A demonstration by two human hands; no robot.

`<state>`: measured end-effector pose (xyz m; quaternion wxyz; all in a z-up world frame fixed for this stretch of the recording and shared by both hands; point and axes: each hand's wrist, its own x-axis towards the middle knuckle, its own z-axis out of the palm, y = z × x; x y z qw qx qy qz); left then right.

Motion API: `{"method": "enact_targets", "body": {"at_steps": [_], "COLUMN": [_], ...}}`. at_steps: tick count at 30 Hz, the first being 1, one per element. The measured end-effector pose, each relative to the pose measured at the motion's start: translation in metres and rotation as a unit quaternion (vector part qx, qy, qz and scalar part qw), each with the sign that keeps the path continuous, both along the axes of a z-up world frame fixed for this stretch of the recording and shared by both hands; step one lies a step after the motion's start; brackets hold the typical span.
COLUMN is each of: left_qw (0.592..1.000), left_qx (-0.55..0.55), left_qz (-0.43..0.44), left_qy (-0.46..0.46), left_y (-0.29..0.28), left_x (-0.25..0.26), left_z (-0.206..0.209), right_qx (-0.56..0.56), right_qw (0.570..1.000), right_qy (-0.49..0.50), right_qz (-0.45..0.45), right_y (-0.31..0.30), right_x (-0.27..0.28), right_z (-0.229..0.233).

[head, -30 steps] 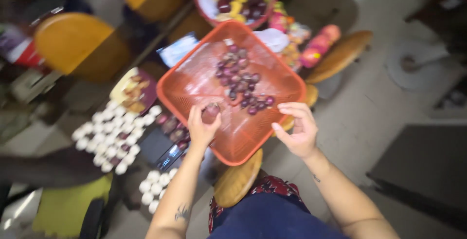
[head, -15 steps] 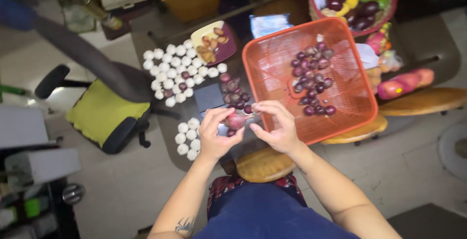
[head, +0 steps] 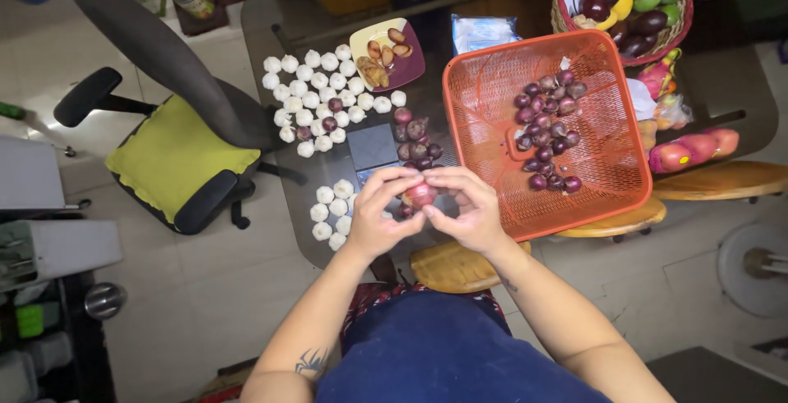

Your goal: The recorder is sorting and weighing red onions into different piles on a table.

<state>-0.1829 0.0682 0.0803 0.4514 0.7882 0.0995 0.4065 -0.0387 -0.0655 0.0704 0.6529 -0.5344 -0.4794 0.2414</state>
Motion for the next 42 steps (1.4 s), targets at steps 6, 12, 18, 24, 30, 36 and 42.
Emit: {"method": "enact_targets", "body": {"at_steps": [6,12,18,24,30,36,42], "left_qw": [0.972,0.958,0.935,0.911,0.934,0.981,0.994], "left_qx": [-0.221,-0.096,-0.095,-0.049,-0.051,-0.132,-0.063], "left_qz": [0.054,0.177,0.209,0.204,0.203,0.102,0.088], "left_qy": [0.053,0.206,0.269,0.356,0.290,0.099,0.011], "left_y": [0.052,0.105,0.123,0.117,0.108,0.069,0.042], "left_x": [0.017,0.025,0.041,0.048,0.050,0.005,-0.050], "left_z": [-0.113,-0.223,-0.316,-0.327,-0.261,-0.143,-0.063], "right_qx": [-0.033,-0.048,-0.071,-0.070,-0.073,-0.056,-0.023], "right_qw": [0.995,0.991,0.986,0.985,0.985,0.989,0.992], "right_qy": [0.068,0.075,0.074,0.046,0.048,0.027,0.036], "right_qz": [-0.057,-0.102,-0.132,-0.151,-0.152,-0.135,-0.123], "right_y": [-0.002,-0.028,-0.045,-0.054,-0.056,-0.044,-0.033], "right_x": [0.010,0.019,0.013,0.016,0.019,0.022,0.024], "right_z": [-0.001,-0.004,-0.010,-0.005,-0.007,-0.007,-0.005]}}
